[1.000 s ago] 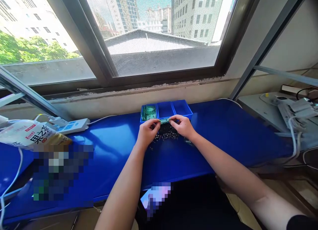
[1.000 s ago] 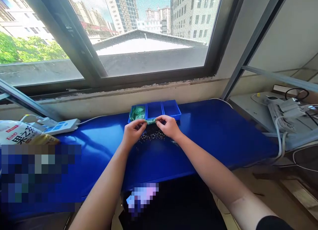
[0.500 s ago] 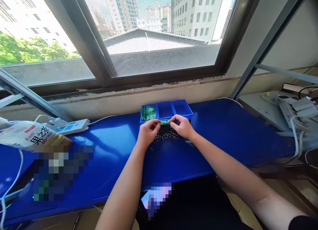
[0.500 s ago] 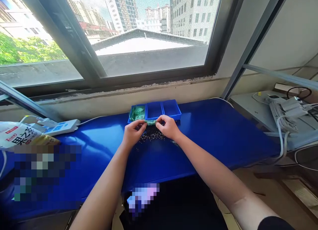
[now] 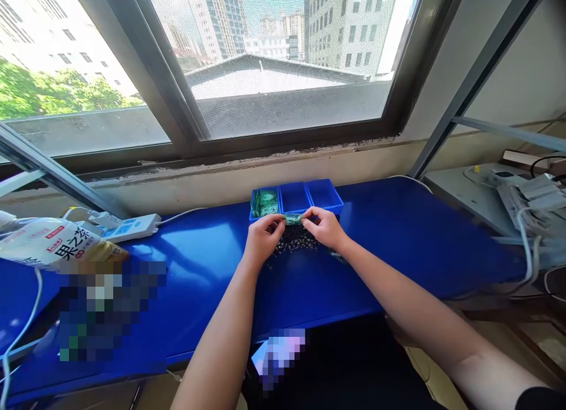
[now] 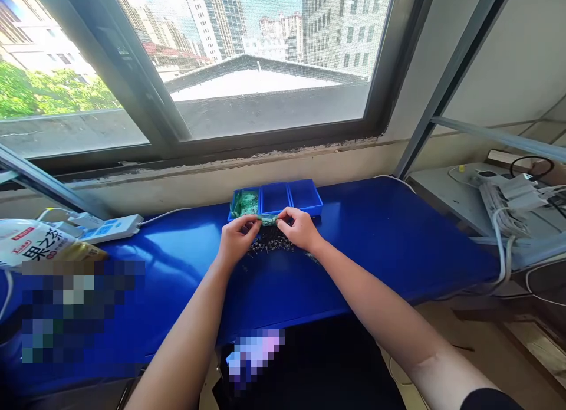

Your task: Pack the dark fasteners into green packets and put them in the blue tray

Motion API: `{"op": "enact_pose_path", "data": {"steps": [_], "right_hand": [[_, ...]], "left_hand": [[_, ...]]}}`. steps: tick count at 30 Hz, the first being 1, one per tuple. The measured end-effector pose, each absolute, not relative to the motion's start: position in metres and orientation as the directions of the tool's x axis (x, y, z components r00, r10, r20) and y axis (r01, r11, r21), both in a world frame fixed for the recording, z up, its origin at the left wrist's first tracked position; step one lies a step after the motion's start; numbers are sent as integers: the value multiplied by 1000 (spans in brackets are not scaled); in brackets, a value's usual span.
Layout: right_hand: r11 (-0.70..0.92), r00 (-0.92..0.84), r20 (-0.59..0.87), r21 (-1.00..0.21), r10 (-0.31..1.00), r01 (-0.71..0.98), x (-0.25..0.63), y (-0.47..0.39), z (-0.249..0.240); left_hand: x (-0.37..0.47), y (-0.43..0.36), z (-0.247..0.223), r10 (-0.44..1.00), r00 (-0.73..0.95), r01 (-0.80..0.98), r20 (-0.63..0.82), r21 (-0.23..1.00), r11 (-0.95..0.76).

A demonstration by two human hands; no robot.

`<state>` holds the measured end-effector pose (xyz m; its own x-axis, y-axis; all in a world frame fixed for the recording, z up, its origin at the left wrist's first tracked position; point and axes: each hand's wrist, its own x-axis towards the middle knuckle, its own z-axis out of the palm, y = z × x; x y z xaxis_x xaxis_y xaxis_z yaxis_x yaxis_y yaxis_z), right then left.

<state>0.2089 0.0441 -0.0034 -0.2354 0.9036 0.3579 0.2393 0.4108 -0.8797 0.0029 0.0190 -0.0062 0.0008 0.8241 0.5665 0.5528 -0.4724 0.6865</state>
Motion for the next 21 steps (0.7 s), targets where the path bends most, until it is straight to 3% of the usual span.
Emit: {"op": "enact_pose_path", "data": {"steps": [14,21], "right_hand": [[440,-232,389,-868,891,231,209,46,-7],[338,-230,310,-936,923,97,208,53,-13]], "left_hand": [[2,19,-1,764,40,576,644,610,-544],[1,19,-10,857,-1,518,516,733,-441]]}}
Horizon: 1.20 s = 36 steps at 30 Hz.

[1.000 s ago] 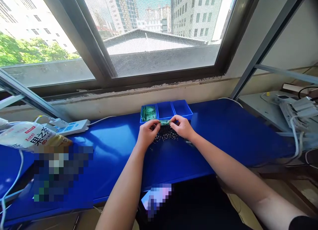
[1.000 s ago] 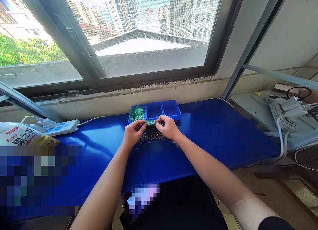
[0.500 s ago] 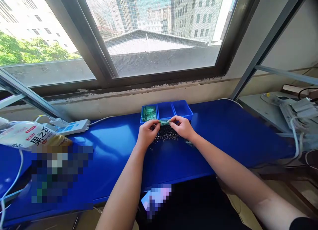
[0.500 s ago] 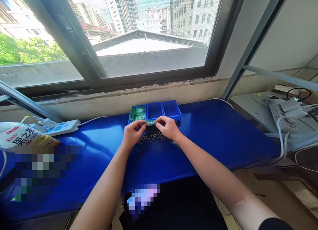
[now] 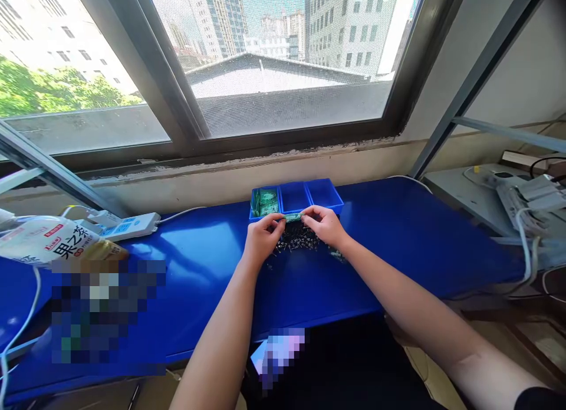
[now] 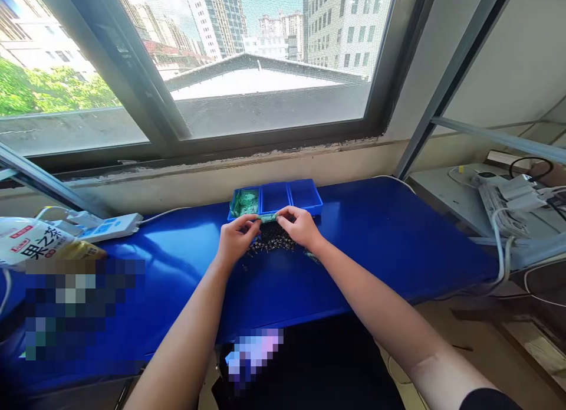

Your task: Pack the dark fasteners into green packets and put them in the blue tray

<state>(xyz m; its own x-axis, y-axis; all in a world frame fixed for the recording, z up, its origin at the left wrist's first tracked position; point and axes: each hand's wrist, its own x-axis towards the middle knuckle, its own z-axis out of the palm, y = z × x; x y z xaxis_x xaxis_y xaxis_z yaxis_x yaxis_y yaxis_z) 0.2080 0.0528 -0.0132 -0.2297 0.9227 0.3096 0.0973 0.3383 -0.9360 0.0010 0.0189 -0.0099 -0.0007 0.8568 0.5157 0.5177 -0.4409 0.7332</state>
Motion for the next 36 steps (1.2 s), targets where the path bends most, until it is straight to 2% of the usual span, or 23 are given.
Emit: {"op": "enact_pose_path", "data": {"steps": [8,16,23,28,34,36], "right_hand": [[181,-236,194,-981,952,-75,207,53,-7],[205,-243,227,-972,943,-112,205,54,-10],[234,-230,280,-950,932,-207,204,54,-11],[265,-253,301,-950,919,-166,206,56,-14],[295,-238,277,-955,931,41,206,55,-15],[324,-222,304,-944,926,60,206,55,-14]], "left_hand": [[2,14,0,843,14,471,537,741,-480],[4,16,-3,831,-6,499,556,722,-480],[5,18,-4,868,-55,428,493,797,-426],[4,19,-4,889,-40,455,456,801,-390],[2,20,-6,897,-39,408,440,827,-387],[2,20,-6,905,-35,386,423,841,-378]]}}
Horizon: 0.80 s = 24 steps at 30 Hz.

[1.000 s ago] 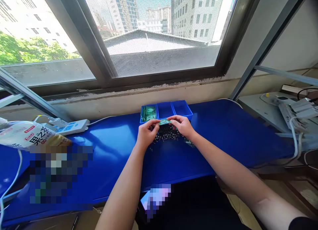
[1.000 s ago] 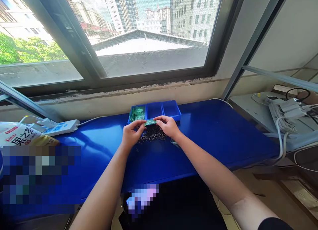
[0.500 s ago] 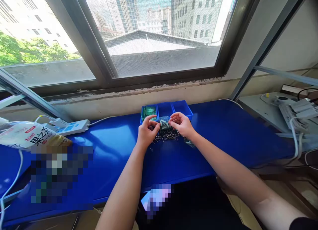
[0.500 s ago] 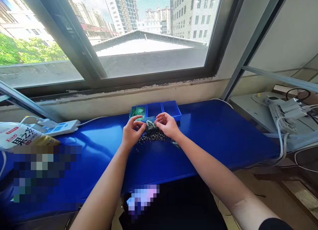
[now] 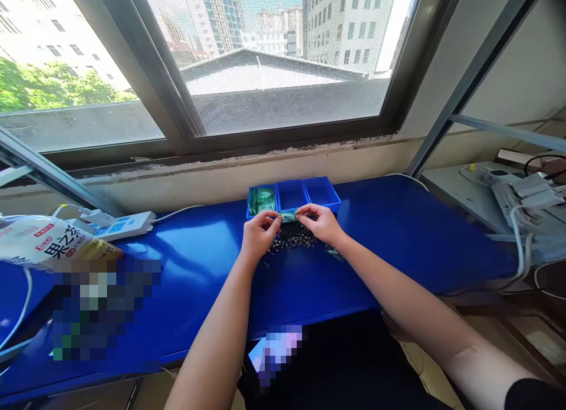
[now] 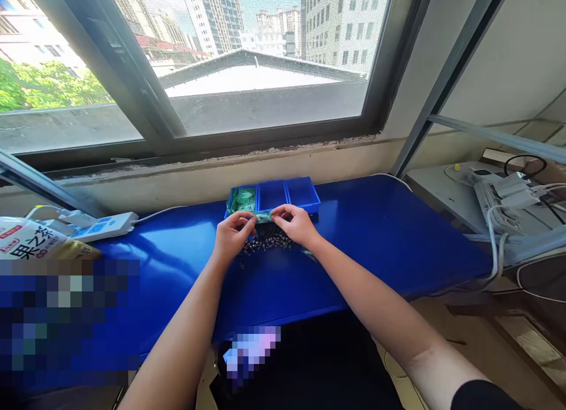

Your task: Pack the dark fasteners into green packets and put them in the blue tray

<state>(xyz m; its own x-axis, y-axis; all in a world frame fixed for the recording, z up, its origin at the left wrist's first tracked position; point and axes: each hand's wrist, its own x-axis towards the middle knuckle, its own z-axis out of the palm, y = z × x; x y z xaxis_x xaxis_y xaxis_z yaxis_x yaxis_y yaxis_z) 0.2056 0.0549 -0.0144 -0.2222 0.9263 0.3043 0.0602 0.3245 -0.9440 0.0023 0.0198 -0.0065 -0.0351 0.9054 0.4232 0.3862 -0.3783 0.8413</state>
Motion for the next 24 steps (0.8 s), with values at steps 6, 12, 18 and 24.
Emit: {"op": "enact_pose_path", "data": {"steps": [6,12,18,24], "right_hand": [[241,-254,240,-970,937,-27,205,52,-10],[195,-282,202,-979,938,-51,206,48,-3],[215,-280,222,-975,934,-57,207,49,-6],[317,-264,304,-948,915,7,206,49,-9]], "left_hand": [[4,18,-6,916,-36,307,399,877,-370],[3,16,-1,908,-30,281,419,875,-394],[-1,17,-2,884,-35,329,466,840,-431],[2,19,-5,869,-46,387,493,811,-439]]}}
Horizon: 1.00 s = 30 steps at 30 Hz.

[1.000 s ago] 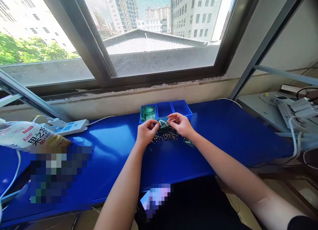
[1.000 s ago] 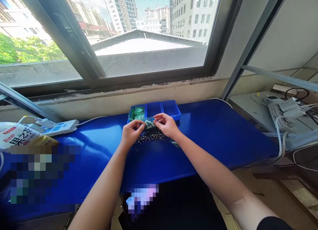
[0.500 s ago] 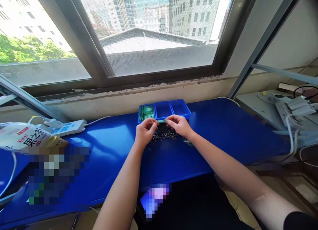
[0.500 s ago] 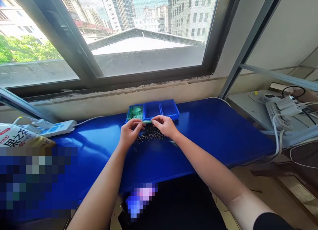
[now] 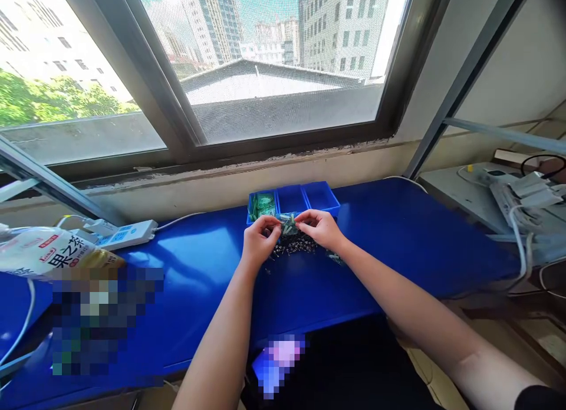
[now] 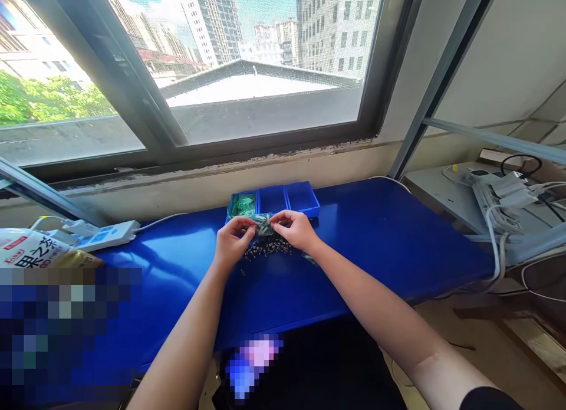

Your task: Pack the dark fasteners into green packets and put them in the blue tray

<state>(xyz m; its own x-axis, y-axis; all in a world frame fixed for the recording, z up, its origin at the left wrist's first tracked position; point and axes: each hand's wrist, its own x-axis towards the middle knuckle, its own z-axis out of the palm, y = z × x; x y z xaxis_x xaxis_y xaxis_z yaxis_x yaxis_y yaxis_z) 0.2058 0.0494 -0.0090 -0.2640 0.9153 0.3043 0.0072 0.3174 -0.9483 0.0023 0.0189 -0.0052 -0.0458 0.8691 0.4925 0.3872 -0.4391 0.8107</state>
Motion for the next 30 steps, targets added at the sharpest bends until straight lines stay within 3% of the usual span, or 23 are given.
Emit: {"op": "enact_pose_path", "data": {"steps": [12,19,30], "right_hand": [[354,-218,336,-934,916,49,206,50,-10],[368,-185,340,-919,922,141,207,48,-8],[364,-209,339,-927,917,93,205,48,-9]], "left_hand": [[1,21,-8,909,-61,314,413,872,-375],[0,21,-9,905,-36,372,424,846,-381],[0,22,-11,894,-45,384,445,834,-396]]}}
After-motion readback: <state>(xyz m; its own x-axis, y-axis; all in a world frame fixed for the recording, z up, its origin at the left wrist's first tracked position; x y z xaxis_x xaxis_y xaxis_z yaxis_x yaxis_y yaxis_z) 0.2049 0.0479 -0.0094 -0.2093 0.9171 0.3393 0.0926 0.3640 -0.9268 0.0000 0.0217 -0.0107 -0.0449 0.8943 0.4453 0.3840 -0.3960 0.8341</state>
